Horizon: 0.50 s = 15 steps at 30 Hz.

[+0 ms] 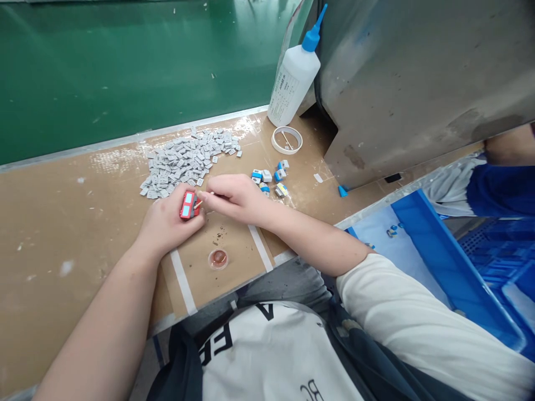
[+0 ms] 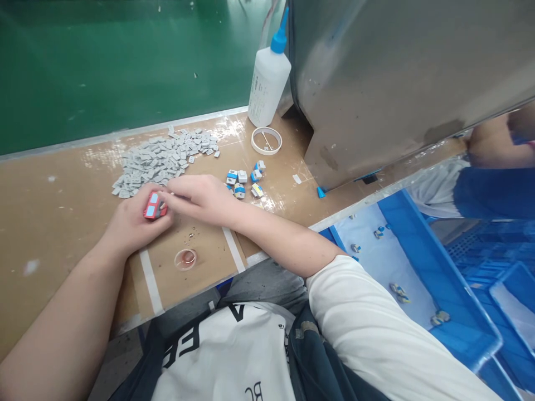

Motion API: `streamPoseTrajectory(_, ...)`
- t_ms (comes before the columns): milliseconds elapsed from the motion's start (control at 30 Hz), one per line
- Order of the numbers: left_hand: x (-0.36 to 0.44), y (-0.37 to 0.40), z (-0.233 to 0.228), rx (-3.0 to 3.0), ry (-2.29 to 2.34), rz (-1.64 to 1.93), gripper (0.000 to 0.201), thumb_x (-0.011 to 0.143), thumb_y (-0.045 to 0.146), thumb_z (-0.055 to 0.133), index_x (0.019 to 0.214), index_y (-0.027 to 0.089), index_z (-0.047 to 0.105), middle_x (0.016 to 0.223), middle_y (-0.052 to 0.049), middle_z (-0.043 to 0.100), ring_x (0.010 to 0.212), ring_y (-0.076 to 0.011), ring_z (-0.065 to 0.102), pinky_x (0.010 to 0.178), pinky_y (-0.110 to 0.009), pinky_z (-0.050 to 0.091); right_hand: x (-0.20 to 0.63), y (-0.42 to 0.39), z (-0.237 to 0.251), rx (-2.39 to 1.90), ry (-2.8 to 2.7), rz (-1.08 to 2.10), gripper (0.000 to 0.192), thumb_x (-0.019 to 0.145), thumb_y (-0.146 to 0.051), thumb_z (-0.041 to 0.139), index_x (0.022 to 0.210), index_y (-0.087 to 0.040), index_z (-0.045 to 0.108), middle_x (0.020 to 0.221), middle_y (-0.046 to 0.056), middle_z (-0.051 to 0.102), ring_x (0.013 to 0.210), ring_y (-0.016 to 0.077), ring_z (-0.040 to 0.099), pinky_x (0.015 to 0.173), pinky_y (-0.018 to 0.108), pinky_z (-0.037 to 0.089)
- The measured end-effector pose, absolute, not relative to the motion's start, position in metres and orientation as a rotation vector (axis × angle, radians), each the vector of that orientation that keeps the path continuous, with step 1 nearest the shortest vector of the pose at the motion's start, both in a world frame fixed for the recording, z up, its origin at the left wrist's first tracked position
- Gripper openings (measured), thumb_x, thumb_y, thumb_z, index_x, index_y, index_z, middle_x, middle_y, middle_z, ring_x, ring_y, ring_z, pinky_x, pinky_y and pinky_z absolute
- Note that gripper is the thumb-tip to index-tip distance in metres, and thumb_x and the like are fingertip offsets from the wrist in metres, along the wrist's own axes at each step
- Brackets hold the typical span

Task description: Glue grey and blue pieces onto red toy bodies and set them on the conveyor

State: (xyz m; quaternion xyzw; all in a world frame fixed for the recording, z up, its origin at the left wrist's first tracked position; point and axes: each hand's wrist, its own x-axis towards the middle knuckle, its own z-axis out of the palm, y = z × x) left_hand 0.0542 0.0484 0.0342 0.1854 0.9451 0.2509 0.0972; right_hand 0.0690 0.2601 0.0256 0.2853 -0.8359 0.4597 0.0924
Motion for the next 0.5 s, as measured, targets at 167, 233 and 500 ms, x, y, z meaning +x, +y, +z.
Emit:
streamPoseTrajectory(167,0.0535,0.0474,0.0338,0.572,2.793,0.755,0.040,0.080,0.049,0.058,0.113,0.027,0.062,0.090,-0.002,0.075,0.079,-0.0254,0.068,0.071,-0.034,0.049,0.0691,0.2600,0.0256,0.842,-2.526,1.285,0.046,0.113,-0.039,0.046,0.073,-0.024,0.029,0.072,-0.002,0.044,0.073,0.0129,0.041,0.069,0.029,0.028)
streamPoseTrajectory(233,0.0535,0.0475,0.0342,0.567,2.790,0.755,0.040,0.079,0.049,0.058,0.112,0.027,0.062,0.090,-0.002,0.075,0.078,-0.0256,0.068,0.070,-0.034,0.048,0.0688,0.2603,0.0256,0.837,-2.543,1.262,0.046,0.113,-0.038,0.046,0.073,-0.024,0.029,0.072,-0.002,0.045,0.072,0.0130,0.040,0.069,0.029,0.027)
streamPoseTrajectory(500,0.0548,0.0492,0.0356,0.528,2.778,0.737,0.039,0.080,0.050,0.057,0.112,0.027,0.061,0.089,-0.002,0.072,0.077,-0.0256,0.067,0.071,-0.035,0.048,0.0674,0.2599,0.0222,0.781,-2.468,1.304,0.045,0.112,-0.038,0.046,0.075,-0.025,0.024,0.071,-0.003,0.041,0.071,0.0122,0.039,0.070,0.028,0.029)
